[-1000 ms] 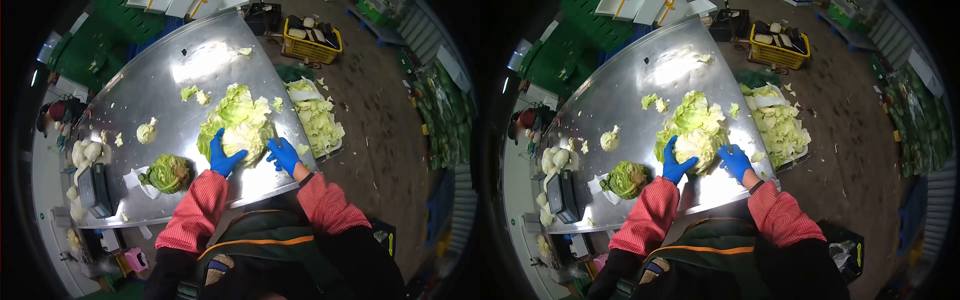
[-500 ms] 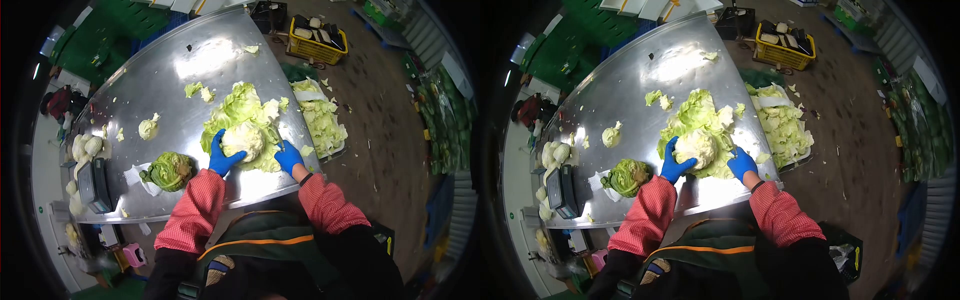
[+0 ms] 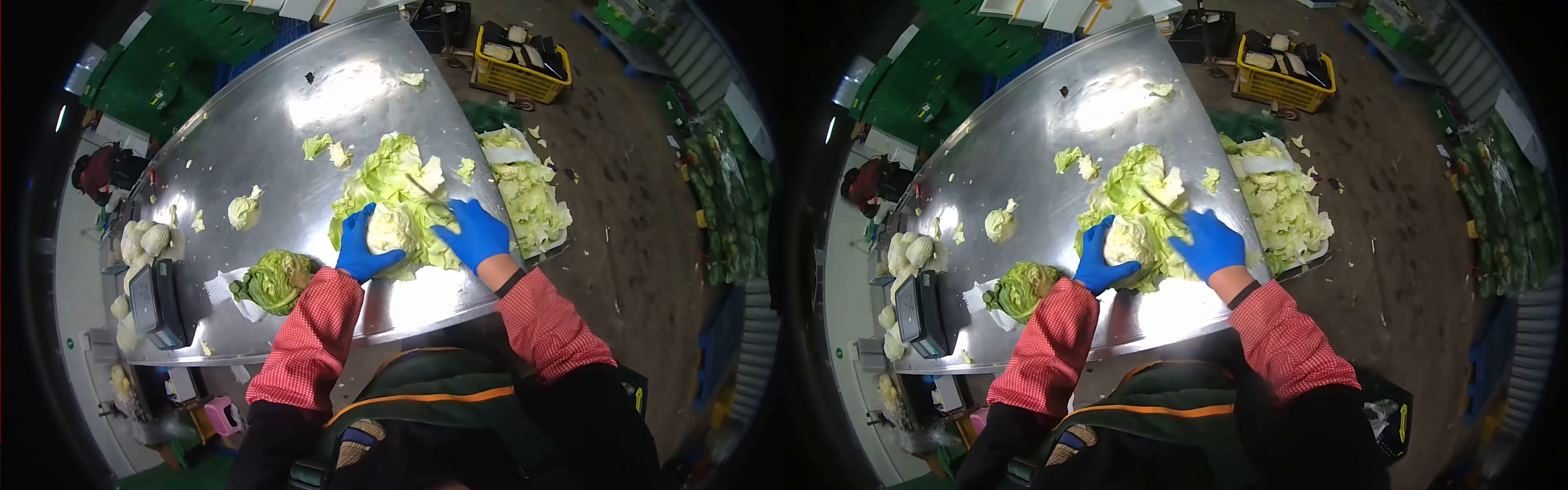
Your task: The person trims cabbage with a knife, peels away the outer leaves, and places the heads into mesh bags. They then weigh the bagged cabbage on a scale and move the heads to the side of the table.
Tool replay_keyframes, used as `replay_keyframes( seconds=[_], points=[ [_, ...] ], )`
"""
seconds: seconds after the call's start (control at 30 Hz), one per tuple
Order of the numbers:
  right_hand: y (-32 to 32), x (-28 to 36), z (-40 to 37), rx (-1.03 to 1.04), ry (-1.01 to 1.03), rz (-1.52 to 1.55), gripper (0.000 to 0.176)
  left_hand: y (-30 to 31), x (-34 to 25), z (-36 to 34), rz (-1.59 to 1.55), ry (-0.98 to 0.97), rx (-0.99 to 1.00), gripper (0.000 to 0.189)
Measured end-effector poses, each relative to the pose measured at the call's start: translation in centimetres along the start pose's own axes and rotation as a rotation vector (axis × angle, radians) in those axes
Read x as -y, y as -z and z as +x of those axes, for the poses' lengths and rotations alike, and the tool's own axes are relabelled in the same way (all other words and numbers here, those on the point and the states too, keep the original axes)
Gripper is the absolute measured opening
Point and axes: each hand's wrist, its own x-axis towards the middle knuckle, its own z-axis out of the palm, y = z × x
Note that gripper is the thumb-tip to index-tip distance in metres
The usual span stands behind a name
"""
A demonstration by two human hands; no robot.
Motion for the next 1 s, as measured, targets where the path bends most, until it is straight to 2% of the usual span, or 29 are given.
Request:
replay_keyframes(
  seconds=[0.07,0.1,0.2,0.33,0.37,0.5,0.6,0.63,0.73,0.77,0.87,0.97,1.0],
  points=[
    [0.9,3.1,-0.2,-0.067,0.296,0.121,0.054,0.0,-0.1,0.1,0.023,-0.029,0.016,0.103],
    [0.2,4.0,0.1,-0.064,0.387,0.07,0.051,0.0,-0.3,0.2,0.035,-0.038,0.028,0.104],
    [-0.9,4.2,2.4,0.261,0.351,0.192,0.047,0.1,-0.1,0.0,0.039,-0.093,0.023,0.104],
    [0.9,2.9,1.4,0.281,0.242,0.328,0.03,0.2,0.8,-1.0,-0.057,-0.073,-0.005,0.102],
    [-0.2,1.2,1.4,0.278,0.144,0.476,0.031,0.2,0.7,-0.9,-0.057,-0.089,-0.012,0.101],
    [-1.9,-1.5,2.4,0.244,-0.105,0.215,0.03,0.0,1.2,-1.1,-0.088,-0.121,-0.035,0.101],
    [-2.9,-0.7,2.4,0.093,-0.09,0.247,0.037,0.2,0.7,-0.9,-0.056,-0.109,-0.035,0.101],
    [-1.4,1.4,1.8,0.086,-0.064,0.232,0.05,0.2,0.7,-1.0,-0.047,-0.102,-0.037,0.102],
    [-3.4,2.7,1.4,0.021,0.036,0.129,0.059,0.0,1.1,-1.1,-0.073,-0.081,-0.022,0.103],
    [-5.2,1.9,1.6,0.016,-0.011,0.073,0.065,0.0,1.1,-0.6,-0.09,-0.081,-0.025,0.104],
    [-6.6,-0.5,1.4,0.11,-0.1,0.113,0.07,0.3,0.9,-0.6,-0.128,0.023,-0.037,0.104],
    [-6.5,-0.6,1.9,0.114,-0.114,0.014,0.072,-1.5,5.0,-0.6,-0.395,0.029,-0.157,0.096],
    [-6.5,-0.6,2.3,0.117,-0.117,-0.002,0.072,-1.4,4.6,-0.8,-0.524,0.104,-0.184,0.082]
  ],
)
